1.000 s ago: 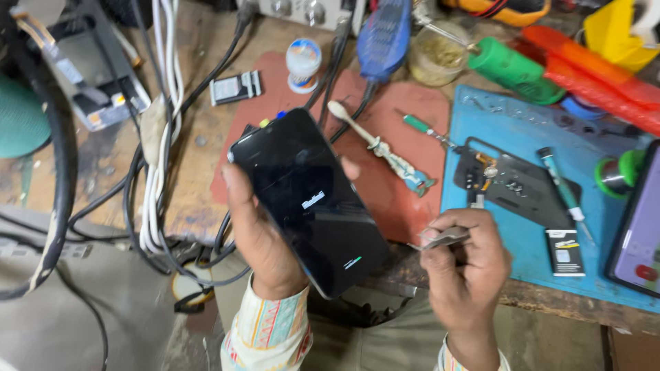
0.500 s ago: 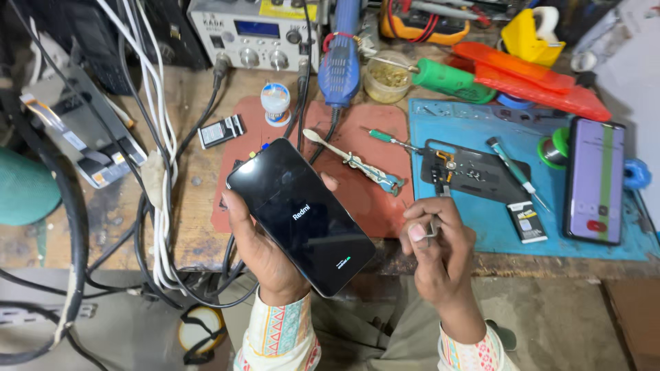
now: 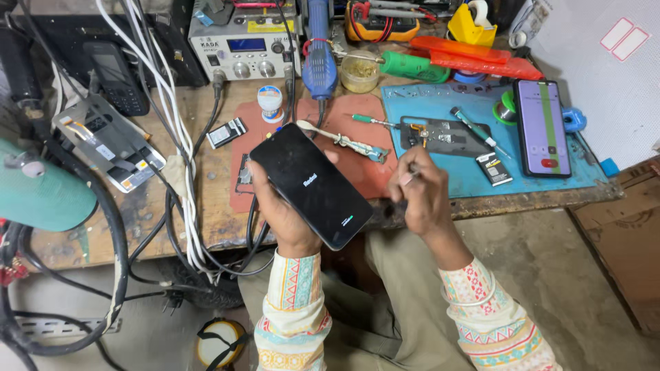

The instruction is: The person reassembles a Redmi smartphone by aligning and snapping the back cover onto the chassis, then presses the power button to turn it on. The device boots to the MIUI home screen, and the person swipes through the interface to verify functionality.

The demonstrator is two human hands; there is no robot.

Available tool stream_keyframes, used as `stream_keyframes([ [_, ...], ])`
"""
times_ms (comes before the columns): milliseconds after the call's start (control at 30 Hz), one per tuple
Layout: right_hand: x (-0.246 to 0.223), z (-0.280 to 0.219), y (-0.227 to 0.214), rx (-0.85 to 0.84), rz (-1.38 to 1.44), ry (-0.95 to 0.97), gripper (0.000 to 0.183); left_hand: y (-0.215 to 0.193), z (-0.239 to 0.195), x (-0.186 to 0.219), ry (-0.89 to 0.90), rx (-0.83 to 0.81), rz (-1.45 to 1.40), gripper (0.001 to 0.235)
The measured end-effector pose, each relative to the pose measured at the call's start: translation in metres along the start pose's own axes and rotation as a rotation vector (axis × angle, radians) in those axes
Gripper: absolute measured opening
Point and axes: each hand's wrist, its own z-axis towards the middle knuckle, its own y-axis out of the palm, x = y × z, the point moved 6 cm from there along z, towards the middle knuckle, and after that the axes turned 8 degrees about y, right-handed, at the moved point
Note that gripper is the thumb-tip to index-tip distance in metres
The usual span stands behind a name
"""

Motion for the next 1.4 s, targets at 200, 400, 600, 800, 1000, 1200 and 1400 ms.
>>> stream_keyframes([
  [200, 0.014, 0.004, -0.003, 0.039, 0.176, 0.095, 0.036, -0.001, 0.000, 0.000, -0.009, 0.002, 0.009, 0.072],
  [400, 0.013, -0.002, -0.002, 0.071, 0.161, 0.097, 0.037, -0.005, 0.002, -0.003, -0.058, 0.045, 0.020, 0.070],
  [600, -0.003, 0.003, 0.003, 0.059, 0.065, 0.046, 0.037, -0.003, 0.006, -0.006, -0.132, 0.087, 0.007, 0.073],
  [800, -0.009, -0.001, 0.008, 0.009, 0.009, -0.026, 0.028, -0.005, 0.005, -0.004, -0.067, 0.073, -0.002, 0.072],
  [1000, 0.009, 0.004, 0.001, 0.031, 0.074, 0.048, 0.016, -0.010, 0.002, 0.004, 0.141, 0.142, 0.080, 0.071],
  [1200, 0.025, 0.011, -0.004, 0.116, -0.019, 0.173, 0.014, -0.007, -0.004, 0.001, 0.195, 0.235, 0.029, 0.073],
  [1400, 0.029, 0.013, -0.012, 0.125, 0.152, 0.173, 0.013, 0.006, -0.002, -0.007, 0.234, 0.074, 0.169, 0.068],
])
